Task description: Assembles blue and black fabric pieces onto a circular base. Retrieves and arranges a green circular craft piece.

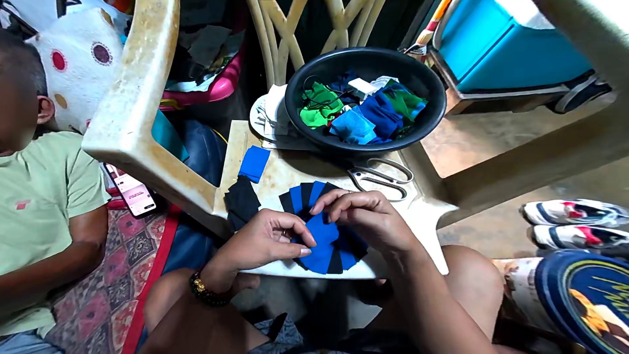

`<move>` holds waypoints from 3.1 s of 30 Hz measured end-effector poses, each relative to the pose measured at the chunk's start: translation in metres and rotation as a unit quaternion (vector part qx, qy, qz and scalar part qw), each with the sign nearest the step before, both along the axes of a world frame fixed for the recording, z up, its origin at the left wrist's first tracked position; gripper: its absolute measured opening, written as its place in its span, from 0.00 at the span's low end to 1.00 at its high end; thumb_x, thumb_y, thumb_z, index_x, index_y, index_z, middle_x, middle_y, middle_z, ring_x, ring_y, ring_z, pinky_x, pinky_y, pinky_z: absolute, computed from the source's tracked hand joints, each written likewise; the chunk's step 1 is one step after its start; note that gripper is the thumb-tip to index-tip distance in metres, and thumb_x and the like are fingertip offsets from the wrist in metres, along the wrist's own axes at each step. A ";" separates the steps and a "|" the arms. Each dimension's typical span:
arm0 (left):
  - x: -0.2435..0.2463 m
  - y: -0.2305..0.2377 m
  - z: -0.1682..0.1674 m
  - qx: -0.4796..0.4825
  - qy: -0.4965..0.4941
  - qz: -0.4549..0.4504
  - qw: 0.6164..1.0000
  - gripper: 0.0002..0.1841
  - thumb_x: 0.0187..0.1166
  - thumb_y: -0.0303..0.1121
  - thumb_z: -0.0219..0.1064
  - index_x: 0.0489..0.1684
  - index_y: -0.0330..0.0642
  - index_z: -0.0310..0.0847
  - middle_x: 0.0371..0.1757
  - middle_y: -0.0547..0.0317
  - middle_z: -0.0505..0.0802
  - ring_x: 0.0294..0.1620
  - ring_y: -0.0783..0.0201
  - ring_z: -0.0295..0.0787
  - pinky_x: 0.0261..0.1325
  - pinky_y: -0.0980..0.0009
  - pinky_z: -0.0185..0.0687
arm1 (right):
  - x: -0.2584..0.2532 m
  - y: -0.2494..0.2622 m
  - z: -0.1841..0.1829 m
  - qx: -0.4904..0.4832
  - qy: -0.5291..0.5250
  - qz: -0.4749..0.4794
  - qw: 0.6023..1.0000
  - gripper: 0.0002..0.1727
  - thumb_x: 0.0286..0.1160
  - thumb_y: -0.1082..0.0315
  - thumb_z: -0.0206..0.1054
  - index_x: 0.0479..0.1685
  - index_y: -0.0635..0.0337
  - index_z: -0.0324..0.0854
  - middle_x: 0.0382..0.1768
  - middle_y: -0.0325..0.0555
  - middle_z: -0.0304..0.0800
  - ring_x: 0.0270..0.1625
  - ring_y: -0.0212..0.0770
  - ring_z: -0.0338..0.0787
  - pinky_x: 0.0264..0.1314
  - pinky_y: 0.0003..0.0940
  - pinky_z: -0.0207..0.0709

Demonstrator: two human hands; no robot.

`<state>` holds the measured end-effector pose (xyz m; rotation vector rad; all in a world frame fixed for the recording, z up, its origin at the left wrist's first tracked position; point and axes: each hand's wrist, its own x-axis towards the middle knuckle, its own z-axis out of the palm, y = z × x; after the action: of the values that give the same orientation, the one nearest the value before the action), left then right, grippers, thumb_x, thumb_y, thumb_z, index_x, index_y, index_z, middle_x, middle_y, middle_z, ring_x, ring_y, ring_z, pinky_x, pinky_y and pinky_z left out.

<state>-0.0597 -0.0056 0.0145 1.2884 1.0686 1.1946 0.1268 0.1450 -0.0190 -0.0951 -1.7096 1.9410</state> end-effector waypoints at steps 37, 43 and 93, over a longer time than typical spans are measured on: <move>0.013 0.003 0.016 -0.248 0.268 0.110 0.924 0.10 0.65 0.17 0.78 0.36 0.32 0.81 0.30 0.59 0.86 0.25 0.78 0.84 0.35 0.83 0.84 | -0.007 -0.010 -0.006 0.228 -0.191 -0.073 0.952 0.05 0.59 0.77 0.77 0.30 0.64 0.87 0.41 0.43 0.89 0.35 0.23 0.87 0.37 0.16 0.83; 0.013 0.003 0.015 -0.243 0.281 0.111 0.922 0.09 0.66 0.18 0.77 0.37 0.31 0.82 0.30 0.59 0.86 0.26 0.78 0.84 0.35 0.83 0.83 | -0.007 -0.010 -0.007 0.232 -0.186 -0.080 0.951 0.05 0.58 0.78 0.78 0.29 0.64 0.86 0.40 0.43 0.88 0.34 0.22 0.86 0.36 0.15 0.83; 0.001 0.001 0.004 -0.140 0.324 0.135 0.926 0.18 0.66 0.20 0.77 0.54 0.41 0.82 0.50 0.57 0.89 0.36 0.70 0.79 0.33 0.74 0.70 | -0.010 -0.017 -0.006 0.207 -0.111 -0.072 0.969 0.05 0.59 0.76 0.77 0.32 0.64 0.87 0.41 0.39 0.88 0.36 0.19 0.85 0.38 0.12 0.82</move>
<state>-0.0587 -0.0048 0.0189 1.3665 1.8770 0.7641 0.1166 0.1278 -0.0247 -0.2804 -2.1561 1.4787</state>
